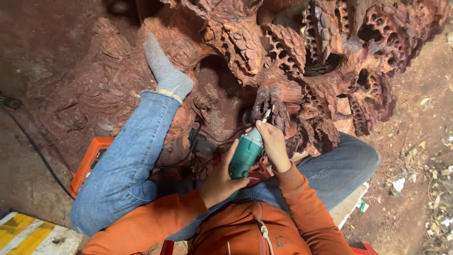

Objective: Carving intricate details into a large wooden sculpture using a handheld rotary tool

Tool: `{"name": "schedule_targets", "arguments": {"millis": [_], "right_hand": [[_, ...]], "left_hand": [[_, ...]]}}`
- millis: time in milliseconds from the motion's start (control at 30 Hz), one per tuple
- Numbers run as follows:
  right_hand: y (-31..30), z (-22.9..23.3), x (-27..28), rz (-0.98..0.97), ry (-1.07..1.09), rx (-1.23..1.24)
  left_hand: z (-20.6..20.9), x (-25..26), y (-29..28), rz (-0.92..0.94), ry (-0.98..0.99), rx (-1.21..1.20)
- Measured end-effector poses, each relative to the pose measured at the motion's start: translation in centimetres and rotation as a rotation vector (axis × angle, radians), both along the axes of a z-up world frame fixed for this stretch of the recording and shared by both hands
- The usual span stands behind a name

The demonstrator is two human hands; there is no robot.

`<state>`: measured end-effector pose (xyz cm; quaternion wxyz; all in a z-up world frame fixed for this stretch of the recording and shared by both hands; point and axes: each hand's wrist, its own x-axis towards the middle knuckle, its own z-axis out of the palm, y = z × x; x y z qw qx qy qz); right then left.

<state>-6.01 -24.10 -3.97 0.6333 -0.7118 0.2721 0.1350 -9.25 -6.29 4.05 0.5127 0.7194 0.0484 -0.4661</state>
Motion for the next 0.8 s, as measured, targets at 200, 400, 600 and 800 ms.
{"name": "schedule_targets", "arguments": {"millis": [200, 400, 600, 800], "right_hand": [[-1.9, -1.1, -0.5, 0.027, 0.060, -0.043], [-1.6, -1.0, 1.0, 0.022, 0.068, 0.000], [-2.0, -1.7, 0.8, 0.025, 0.048, 0.034], [-1.9, -1.2, 0.6, 0.003, 0.012, 0.068]], "left_hand": [[-0.4, -1.6, -1.9, 0.217, 0.039, -0.224], [-1.9, -1.5, -1.5, 0.231, -0.091, -0.226], [-1.6, -1.1, -1.6, 0.196, -0.062, -0.222], [-1.9, -1.1, -1.7, 0.198, -0.041, -0.231]]}}
